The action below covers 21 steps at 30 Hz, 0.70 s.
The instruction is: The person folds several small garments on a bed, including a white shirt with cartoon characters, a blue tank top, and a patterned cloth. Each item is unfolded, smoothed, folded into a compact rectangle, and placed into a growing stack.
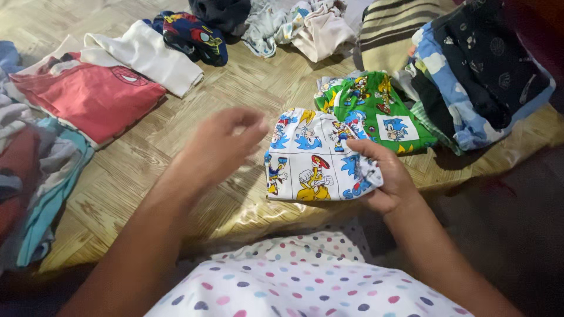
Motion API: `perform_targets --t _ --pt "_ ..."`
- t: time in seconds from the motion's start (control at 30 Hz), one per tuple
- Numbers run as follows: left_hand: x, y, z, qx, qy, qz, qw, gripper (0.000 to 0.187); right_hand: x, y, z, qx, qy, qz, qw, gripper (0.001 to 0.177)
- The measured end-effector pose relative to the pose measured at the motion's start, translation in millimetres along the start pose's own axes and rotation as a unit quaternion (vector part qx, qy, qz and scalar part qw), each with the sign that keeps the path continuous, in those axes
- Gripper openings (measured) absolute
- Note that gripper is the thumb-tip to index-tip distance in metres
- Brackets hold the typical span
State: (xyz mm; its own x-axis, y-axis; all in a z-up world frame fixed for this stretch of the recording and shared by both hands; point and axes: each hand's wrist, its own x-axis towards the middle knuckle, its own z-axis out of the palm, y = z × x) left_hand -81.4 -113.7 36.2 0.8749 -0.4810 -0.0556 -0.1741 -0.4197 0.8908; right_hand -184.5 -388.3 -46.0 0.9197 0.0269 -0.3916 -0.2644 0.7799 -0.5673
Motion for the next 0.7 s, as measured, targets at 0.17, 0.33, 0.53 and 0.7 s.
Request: perform_targets --t 0.17,0.33,0.53,0.7 --pt "-20.9 -19.5 10.4 -0.119 -0.079 -0.175 0.974 0.056 -7.5 -4.9 15.4 0.04 -0.026 -0.027 0.998 0.042" --pt "-39.5 -19.2 34.3 -0.422 -0.131 -0.217 0.87 0.063 -29.3 -11.7 39.5 0.132 -0.145 -0.001 0.981 0.052" --pt "-28.3 -12.0 50.7 -0.622 -0.197 -0.146 0.743 0.054 -44.0 -12.7 28.2 0.103 -0.165 -0.029 0.981 0.049" --pt "5.3 0.3 69.4 -0.449 -0.144 -0.142 0.87 0.059 -41.3 -41.7 5.2 -0.287 0.053 -0.044 0.956 0.04"
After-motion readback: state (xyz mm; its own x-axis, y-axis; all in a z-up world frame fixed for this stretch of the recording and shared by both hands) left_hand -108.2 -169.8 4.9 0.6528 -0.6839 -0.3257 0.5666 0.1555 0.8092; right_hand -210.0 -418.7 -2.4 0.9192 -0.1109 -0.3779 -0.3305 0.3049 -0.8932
